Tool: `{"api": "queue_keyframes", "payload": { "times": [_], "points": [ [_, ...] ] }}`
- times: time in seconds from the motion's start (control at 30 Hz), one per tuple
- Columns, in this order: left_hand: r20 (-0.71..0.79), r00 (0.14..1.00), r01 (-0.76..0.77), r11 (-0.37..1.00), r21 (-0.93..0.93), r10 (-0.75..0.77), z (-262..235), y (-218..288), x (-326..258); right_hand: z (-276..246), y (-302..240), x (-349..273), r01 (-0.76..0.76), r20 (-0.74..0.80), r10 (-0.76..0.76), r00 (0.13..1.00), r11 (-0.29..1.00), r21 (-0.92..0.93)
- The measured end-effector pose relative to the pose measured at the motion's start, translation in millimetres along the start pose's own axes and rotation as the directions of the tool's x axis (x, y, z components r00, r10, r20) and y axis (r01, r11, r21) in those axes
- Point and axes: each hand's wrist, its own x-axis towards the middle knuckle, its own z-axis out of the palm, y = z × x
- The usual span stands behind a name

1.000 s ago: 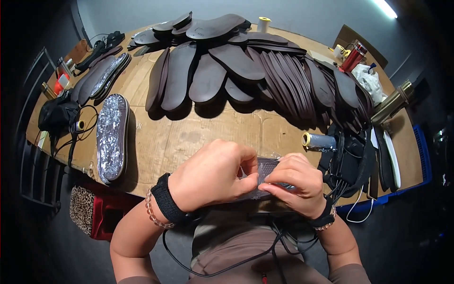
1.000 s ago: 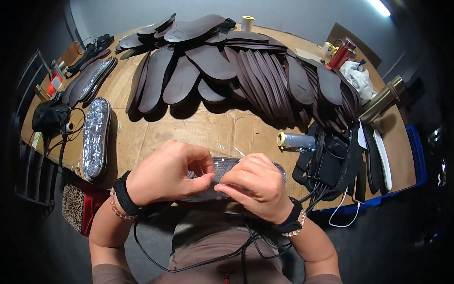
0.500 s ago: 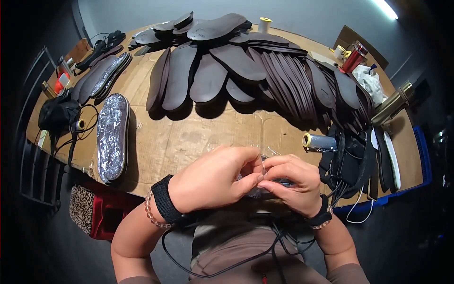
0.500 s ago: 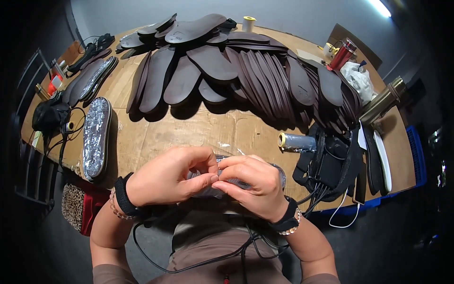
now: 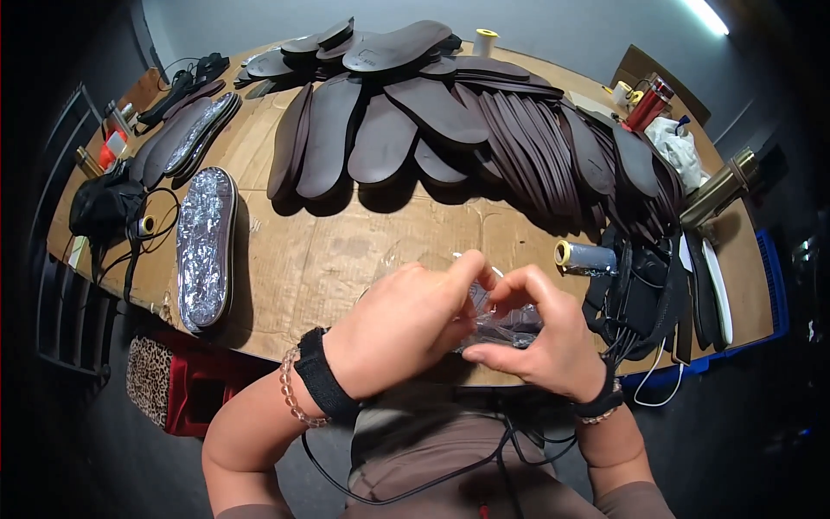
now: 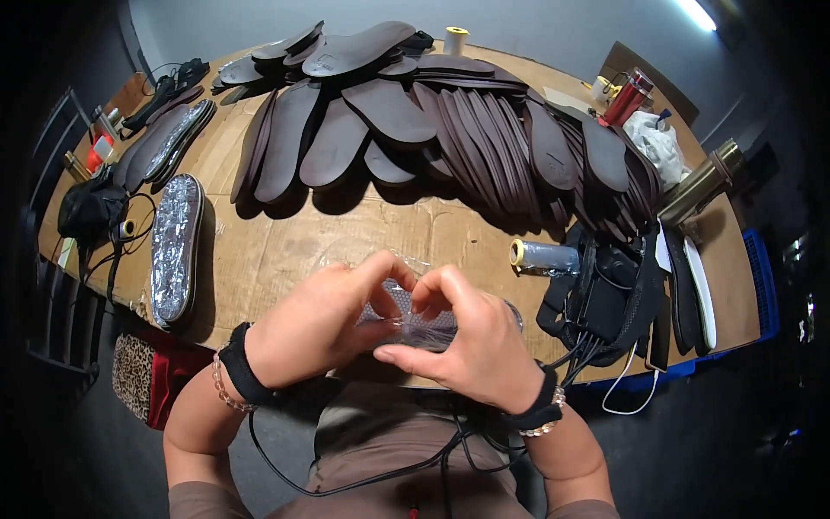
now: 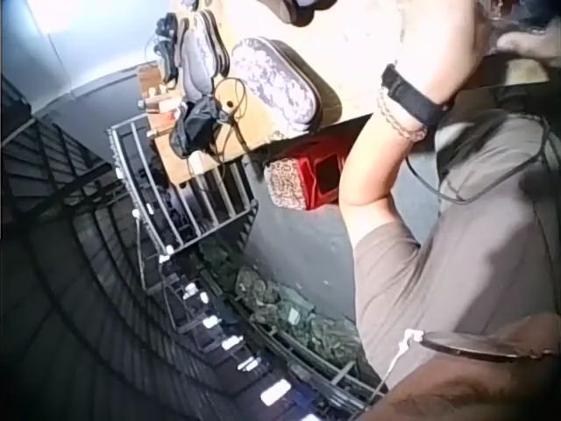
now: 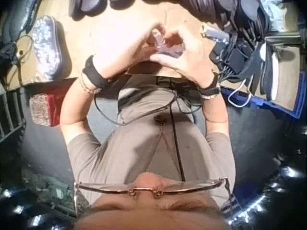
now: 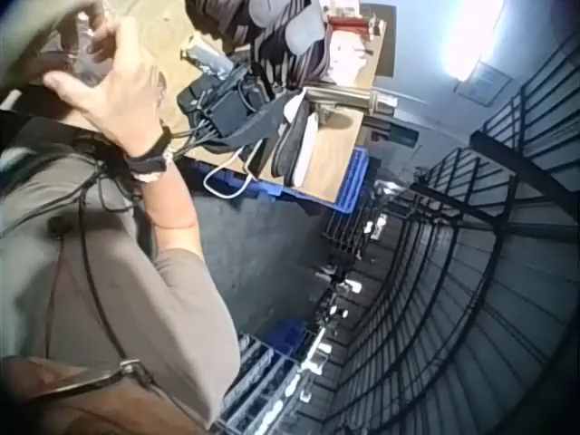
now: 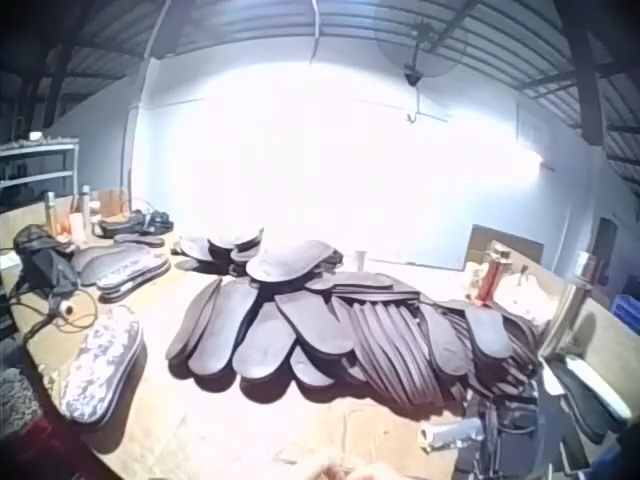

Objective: The worker is applying double-sided adhesive tape to various components of shoe soles during manufacturing.

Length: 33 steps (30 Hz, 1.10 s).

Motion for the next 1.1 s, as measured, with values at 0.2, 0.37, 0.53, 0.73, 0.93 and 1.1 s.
{"api": "queue_keyframes", "payload": {
  "times": [0.2,0.37,0.53,0.73,0.93,1.1],
  "points": [
    [-0.016,0.998,-0.053,0.995,0.081,0.055,-4.9,3.7,-1.0,-1.5,24.8,-1.2,0.092,0.274,-0.040,0.961,0.979,-0.181],
    [-0.007,0.999,-0.050,0.997,0.052,0.051,-4.1,3.2,0.9,21.9,28.9,1.8,0.001,0.288,0.070,0.955,0.971,-0.239],
    [-0.034,0.993,-0.111,0.992,0.062,0.113,-2.3,-0.9,-0.7,26.0,32.8,3.6,-0.066,0.247,0.112,0.963,0.980,-0.186],
    [-0.040,0.995,-0.093,0.992,0.081,0.096,-2.9,-5.7,-0.5,9.6,24.9,3.4,-0.126,0.263,0.176,0.949,0.972,-0.198],
    [-0.039,0.993,-0.104,0.989,0.102,0.109,-3.1,-7.6,-2.5,-16.2,17.9,0.2,0.019,0.359,0.131,0.924,0.923,-0.385],
    [-0.026,0.996,-0.086,0.994,0.066,0.088,-3.2,-8.0,-2.0,-43.4,24.1,-11.4,0.269,0.365,-0.093,0.926,0.842,-0.468]
  ]
}}
